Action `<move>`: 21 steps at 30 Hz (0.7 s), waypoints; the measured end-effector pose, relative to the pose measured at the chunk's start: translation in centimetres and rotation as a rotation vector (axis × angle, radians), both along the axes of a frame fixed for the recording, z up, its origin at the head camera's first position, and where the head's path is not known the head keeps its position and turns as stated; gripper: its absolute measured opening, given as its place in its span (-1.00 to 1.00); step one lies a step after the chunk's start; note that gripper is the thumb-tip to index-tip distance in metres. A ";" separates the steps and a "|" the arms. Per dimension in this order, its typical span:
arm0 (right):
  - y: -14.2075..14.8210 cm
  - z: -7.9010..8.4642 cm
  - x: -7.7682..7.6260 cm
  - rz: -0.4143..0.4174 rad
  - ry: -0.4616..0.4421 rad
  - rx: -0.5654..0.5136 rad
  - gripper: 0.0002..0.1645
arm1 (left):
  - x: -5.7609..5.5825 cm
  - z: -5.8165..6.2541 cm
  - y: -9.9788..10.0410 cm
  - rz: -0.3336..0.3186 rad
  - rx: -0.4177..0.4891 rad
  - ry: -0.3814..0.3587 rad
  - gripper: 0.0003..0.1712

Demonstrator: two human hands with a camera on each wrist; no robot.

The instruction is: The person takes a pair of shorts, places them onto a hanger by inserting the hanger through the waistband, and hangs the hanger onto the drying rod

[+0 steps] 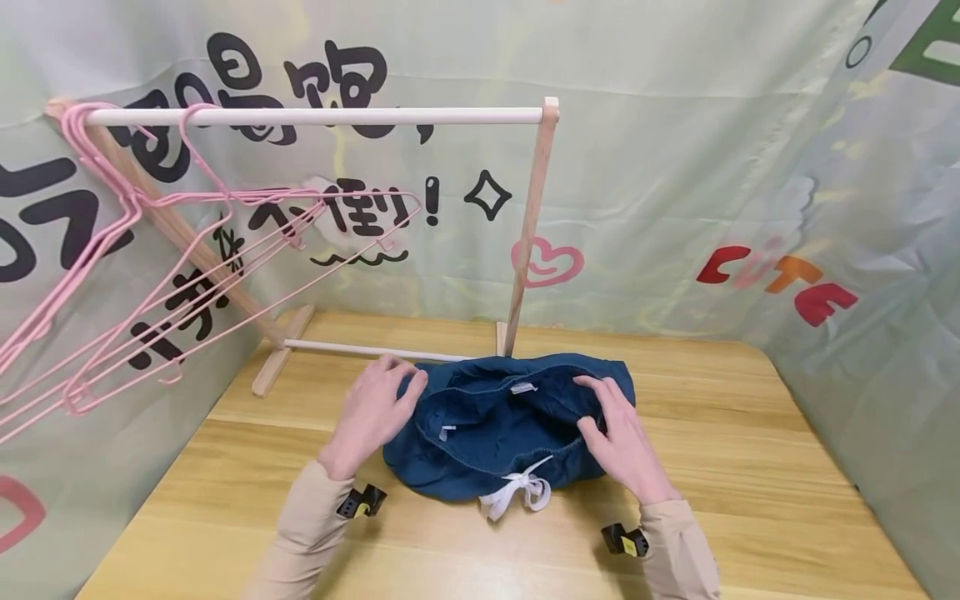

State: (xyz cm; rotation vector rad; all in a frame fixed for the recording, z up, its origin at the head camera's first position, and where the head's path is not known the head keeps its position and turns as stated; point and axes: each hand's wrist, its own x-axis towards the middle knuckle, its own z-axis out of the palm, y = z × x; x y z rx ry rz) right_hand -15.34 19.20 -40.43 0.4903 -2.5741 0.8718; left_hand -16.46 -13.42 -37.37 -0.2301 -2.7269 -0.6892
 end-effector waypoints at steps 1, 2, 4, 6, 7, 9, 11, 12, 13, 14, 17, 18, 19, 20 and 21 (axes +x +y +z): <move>0.0 0.0 0.0 -0.001 -0.001 -0.004 -0.40 | 0.0 0.4 -0.1 0.012 -0.006 0.038 -0.57; 0.0 0.0 0.0 -0.002 0.002 -0.006 -0.40 | 0.0 0.8 -0.3 0.023 -0.008 0.074 -0.58; 0.0 0.0 0.0 0.000 0.005 -0.007 -0.41 | 0.0 1.6 -0.8 0.037 -0.009 0.140 -0.60; 0.1 0.1 0.0 0.003 0.007 -0.005 -0.41 | 0.0 2.5 -1.5 0.050 -0.009 0.202 -0.63; 0.1 0.1 0.0 0.007 0.010 -0.004 -0.41 | 0.0 3.0 -1.9 0.056 -0.008 0.231 -0.65; 0.1 0.0 -0.1 0.012 0.013 -0.004 -0.42 | 0.0 3.8 -2.7 0.068 -0.012 0.290 -0.69; 0.1 0.0 -0.1 0.016 0.015 -0.006 -0.42 | 0.0 4.6 -3.5 0.080 -0.008 0.341 -0.71; 0.2 0.0 -0.1 0.017 0.016 -0.006 -0.42 | 0.0 5.0 -3.9 0.086 -0.005 0.367 -0.72; 0.2 0.0 -0.1 0.018 0.017 -0.007 -0.42 | 0.0 5.3 -4.3 0.092 -0.004 0.391 -0.72; 0.2 0.0 -0.1 0.017 0.017 -0.007 -0.42 | 0.0 5.6 -4.7 0.097 -0.003 0.416 -0.72; 0.1 0.1 0.0 0.014 0.016 -0.010 -0.42 | 0.1 6.3 -5.8 0.110 -0.003 0.482 -0.69; 0.1 0.1 0.0 0.014 0.016 -0.011 -0.42 | 0.1 6.6 -6.1 0.115 -0.005 0.501 -0.67; 0.1 0.1 0.0 0.014 0.016 -0.013 -0.42 | 0.1 6.8 -6.4 0.121 -0.009 0.519 -0.66; 0.1 0.1 0.0 0.016 0.016 -0.014 -0.42 | 0.1 7.1 -6.7 0.127 -0.011 0.537 -0.65; 0.1 0.1 0.0 0.017 0.017 -0.015 -0.42 | 0.1 7.3 -6.9 0.134 -0.011 0.554 -0.64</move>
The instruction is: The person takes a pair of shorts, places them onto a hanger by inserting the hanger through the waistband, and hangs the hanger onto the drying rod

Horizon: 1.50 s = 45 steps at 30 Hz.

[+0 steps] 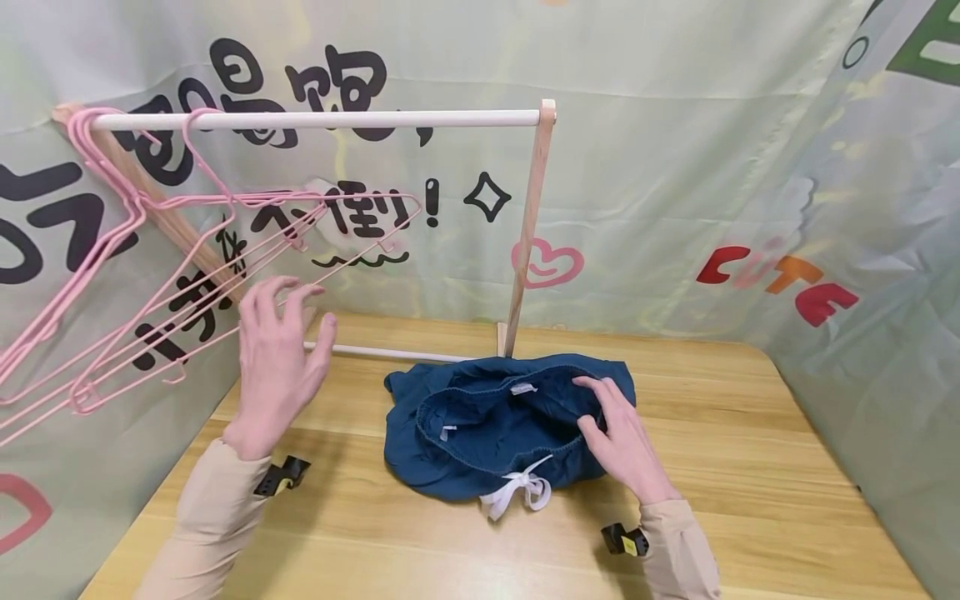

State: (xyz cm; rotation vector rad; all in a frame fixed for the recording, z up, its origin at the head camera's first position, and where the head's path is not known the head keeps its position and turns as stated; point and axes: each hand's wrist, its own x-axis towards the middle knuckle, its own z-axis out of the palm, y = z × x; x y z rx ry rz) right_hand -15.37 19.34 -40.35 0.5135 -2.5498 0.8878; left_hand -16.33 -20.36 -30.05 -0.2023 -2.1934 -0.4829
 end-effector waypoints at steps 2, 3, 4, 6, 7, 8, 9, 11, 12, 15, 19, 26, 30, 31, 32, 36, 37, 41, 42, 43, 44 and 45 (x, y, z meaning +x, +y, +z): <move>0.0 0.0 0.0 0.000 0.000 -0.001 -0.42 | 0.0 0.4 -0.5 0.011 0.011 0.033 -0.62; 0.0 0.0 0.0 0.000 0.000 -0.001 -0.42 | 0.0 0.7 -0.8 0.023 0.008 0.045 -0.61; 0.0 0.0 -0.1 0.000 -0.001 -0.001 -0.42 | 0.0 0.9 -1.0 0.034 0.006 0.060 -0.60; 0.0 0.0 -0.1 0.000 0.000 -0.001 -0.42 | 0.0 1.4 -1.5 0.053 0.001 0.084 -0.58; 0.0 0.0 -0.1 0.000 0.000 0.000 -0.42 | 0.0 1.7 -1.8 0.059 0.000 0.096 -0.56; 0.0 0.0 -0.1 0.001 0.000 0.000 -0.42 | 0.0 2.0 -2.0 0.069 -0.003 0.106 -0.55; 0.0 0.0 0.0 -0.001 0.000 0.001 -0.42 | 0.0 2.2 -2.3 0.081 -0.005 0.116 -0.53; 0.0 0.1 0.0 -0.003 -0.001 0.002 -0.42 | 0.1 2.7 -2.7 0.094 0.007 0.137 -0.51; 0.0 0.1 0.0 -0.005 -0.002 0.003 -0.42 | 0.1 2.9 -2.9 0.101 0.011 0.146 -0.49; 0.0 0.1 0.1 -0.006 -0.003 0.004 -0.42 | 0.0 3.4 -3.6 0.123 0.034 0.161 -0.47; 0.0 0.0 0.1 -0.001 -0.006 0.002 -0.42 | -0.2 3.8 -4.4 0.161 0.087 0.147 -0.43; 0.1 -0.1 0.0 0.001 -0.002 0.005 -0.43 | -0.4 4.3 -5.4 0.250 0.168 0.095 -0.41; 0.1 -0.2 0.0 0.008 -0.002 0.007 -0.44 | -0.7 4.5 -5.9 0.268 0.189 0.078 -0.41; 0.1 -0.2 0.0 0.007 -0.005 0.007 -0.44 | -0.7 4.5 -6.0 0.273 0.197 0.076 -0.41; 0.1 -0.2 0.0 0.009 -0.006 0.007 -0.44 | -0.8 4.6 -6.1 0.279 0.207 0.074 -0.42; 0.1 -0.2 0.0 0.011 -0.007 0.009 -0.44 | -1.2 4.9 -6.3 0.301 0.252 0.063 -0.46; 0.1 -0.2 0.0 0.010 -0.006 0.008 -0.44 | -1.3 5.0 -6.3 0.307 0.263 0.055 -0.48; 0.2 -0.2 0.0 0.014 -0.001 0.006 -0.43 | -1.7 5.5 -6.5 0.326 0.273 0.042 -0.54; 0.2 -0.2 0.0 0.014 -0.001 0.006 -0.43 | -1.8 5.6 -6.6 0.333 0.272 0.043 -0.55; 0.2 -0.2 0.0 0.014 0.000 0.007 -0.43 | -1.9 5.6 -6.7 0.338 0.268 0.049 -0.55; 0.2 -0.2 0.0 0.014 0.000 0.008 -0.43 | -2.1 5.7 -6.8 0.342 0.263 0.057 -0.54; 0.2 -0.2 0.0 0.013 -0.001 0.008 -0.43 | -2.2 5.8 -6.9 0.347 0.262 0.062 -0.54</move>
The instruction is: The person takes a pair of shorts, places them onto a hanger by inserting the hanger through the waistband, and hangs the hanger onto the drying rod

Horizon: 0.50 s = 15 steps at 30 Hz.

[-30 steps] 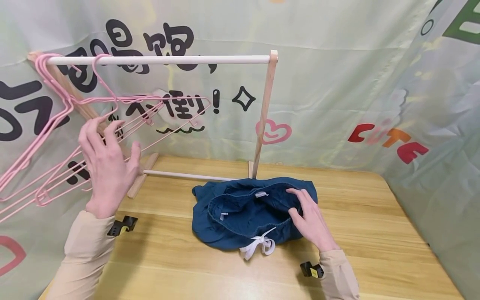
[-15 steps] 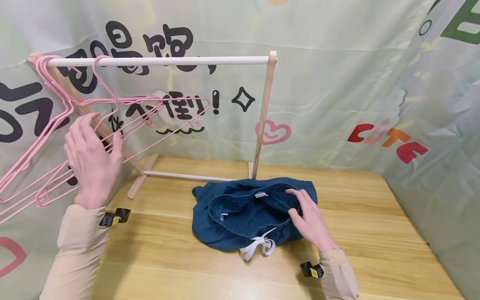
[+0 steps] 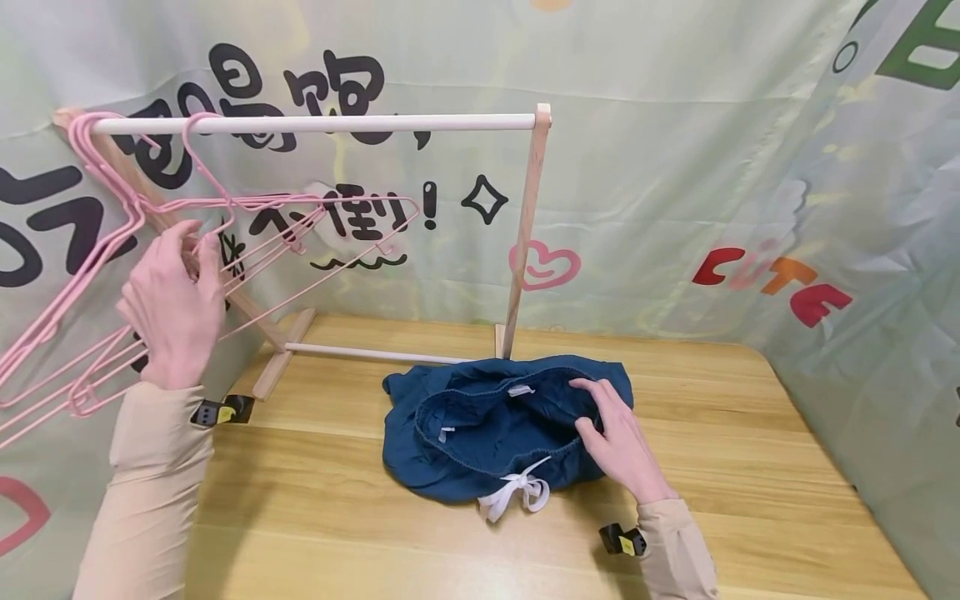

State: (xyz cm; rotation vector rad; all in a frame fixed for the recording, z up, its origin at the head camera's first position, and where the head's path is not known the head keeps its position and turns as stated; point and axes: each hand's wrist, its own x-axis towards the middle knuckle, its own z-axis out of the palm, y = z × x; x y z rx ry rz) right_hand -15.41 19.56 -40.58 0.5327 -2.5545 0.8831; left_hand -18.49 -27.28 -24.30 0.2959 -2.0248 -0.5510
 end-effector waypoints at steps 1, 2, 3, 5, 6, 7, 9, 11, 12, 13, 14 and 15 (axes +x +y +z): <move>0.0 0.0 0.0 -0.001 -0.001 0.000 -0.43 | -0.1 0.0 -0.1 0.003 -0.003 0.004 -0.53; 0.0 0.0 0.0 -0.002 -0.002 0.000 -0.43 | -0.2 0.1 -0.2 0.005 -0.005 0.005 -0.52; 0.0 0.0 0.0 -0.003 -0.003 0.001 -0.43 | -0.3 0.1 -0.3 0.007 -0.006 0.003 -0.51; 0.0 0.0 0.0 -0.006 -0.006 0.001 -0.43 | -0.5 0.1 -0.5 0.011 -0.005 -0.005 -0.48; 0.0 0.0 0.0 -0.006 -0.006 0.001 -0.43 | -0.5 0.1 -0.6 0.014 -0.005 -0.010 -0.47; 0.0 0.0 0.0 -0.006 -0.009 0.001 -0.43 | -0.6 0.1 -0.7 0.015 -0.005 -0.013 -0.45; 0.0 -0.1 0.0 -0.005 -0.010 0.004 -0.43 | -0.6 0.1 -0.8 0.019 0.006 -0.022 -0.42; 0.0 -0.1 0.0 -0.005 -0.014 0.005 -0.43 | -0.6 0.1 -0.9 0.020 0.020 -0.026 -0.41; 0.0 -0.1 0.0 -0.005 -0.016 0.004 -0.43 | -0.6 0.1 -0.9 0.016 0.028 -0.028 -0.42; 0.0 0.0 0.0 -0.007 -0.018 0.004 -0.43 | -0.7 0.1 -1.0 0.015 0.037 -0.031 -0.43; 0.0 -0.1 0.0 -0.005 -0.017 0.005 -0.43 | -0.7 0.1 -1.0 0.013 0.046 -0.034 -0.44; 0.0 0.0 0.0 -0.007 -0.018 0.004 -0.43 | -0.7 0.1 -1.0 0.012 0.053 -0.031 -0.45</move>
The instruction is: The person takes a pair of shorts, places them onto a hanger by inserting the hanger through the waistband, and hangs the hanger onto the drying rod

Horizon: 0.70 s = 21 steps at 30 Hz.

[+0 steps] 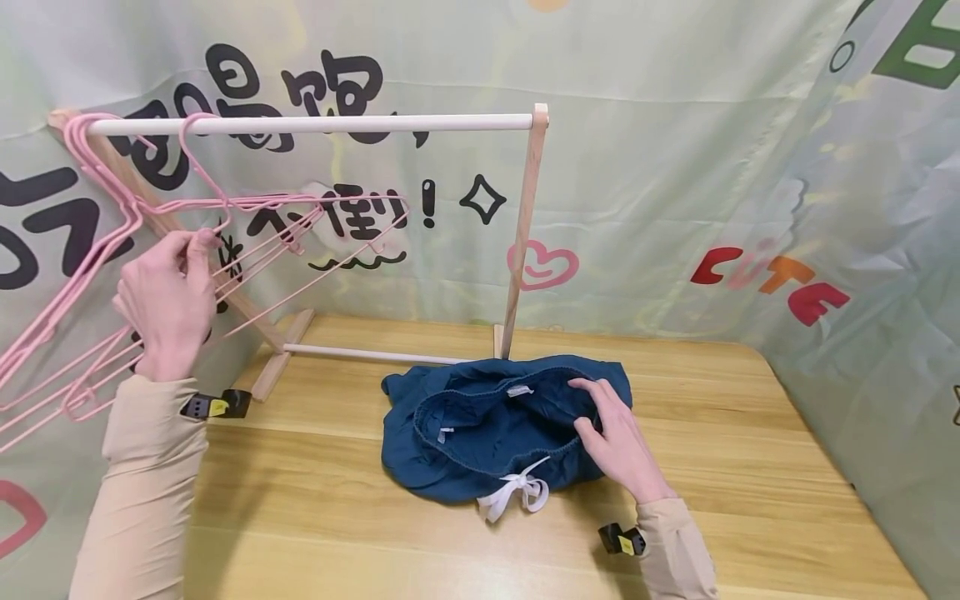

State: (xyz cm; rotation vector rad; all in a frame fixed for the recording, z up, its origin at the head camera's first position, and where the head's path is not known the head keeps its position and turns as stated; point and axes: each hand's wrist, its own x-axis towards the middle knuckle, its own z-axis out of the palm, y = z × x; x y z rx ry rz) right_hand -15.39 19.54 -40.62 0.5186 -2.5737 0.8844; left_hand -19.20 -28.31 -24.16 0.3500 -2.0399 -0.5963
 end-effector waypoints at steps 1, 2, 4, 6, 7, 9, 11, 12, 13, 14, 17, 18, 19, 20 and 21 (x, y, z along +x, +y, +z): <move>0.0 0.0 0.0 -0.002 0.000 0.000 -0.43 | 0.0 0.0 0.0 -0.001 0.007 0.004 -0.46; 0.0 0.1 0.0 -0.004 -0.001 0.000 -0.43 | 0.0 0.0 -0.1 -0.001 0.013 0.006 -0.46; 0.0 0.0 0.1 -0.002 0.002 0.000 -0.43 | 0.0 0.0 -0.1 0.004 0.023 0.012 -0.46; 0.0 0.1 0.1 -0.001 0.005 -0.002 -0.43 | 0.0 0.0 -0.1 0.002 0.033 0.018 -0.46; 0.0 0.1 0.0 0.000 0.007 -0.003 -0.43 | 0.0 0.0 -0.2 -0.002 0.041 0.017 -0.47; 0.0 0.0 0.0 0.004 0.012 -0.006 -0.43 | 0.0 0.1 -0.2 -0.007 0.054 0.012 -0.48; 0.0 0.0 0.0 0.003 0.014 -0.008 -0.43 | 0.0 0.2 -0.1 -0.011 0.067 0.011 -0.49; 0.0 0.0 0.0 0.002 0.014 -0.009 -0.43 | 0.0 0.3 -0.1 -0.012 0.071 0.016 -0.49; 0.0 0.0 -0.1 0.003 0.014 -0.009 -0.43 | 0.1 0.4 0.0 -0.014 0.077 0.015 -0.50; 0.0 0.0 -0.1 0.004 0.014 -0.010 -0.43 | 0.1 0.5 0.0 -0.013 0.080 0.018 -0.51; 0.1 -0.1 -0.1 0.004 0.011 -0.009 -0.43 | 0.2 0.7 0.2 -0.012 0.085 0.027 -0.52; 0.1 -0.1 -0.1 0.006 0.011 -0.009 -0.43 | 0.3 0.7 0.2 -0.013 0.087 0.029 -0.52; 0.1 -0.1 -0.1 0.007 0.010 -0.008 -0.43 | 0.4 0.7 0.2 -0.014 0.089 0.031 -0.52; 0.1 -0.1 -0.2 0.008 0.010 -0.008 -0.43 | 0.5 0.7 0.3 -0.014 0.090 0.037 -0.52; 0.1 -0.1 -0.2 0.008 0.010 -0.008 -0.43 | 0.6 0.8 0.4 -0.014 0.092 0.043 -0.52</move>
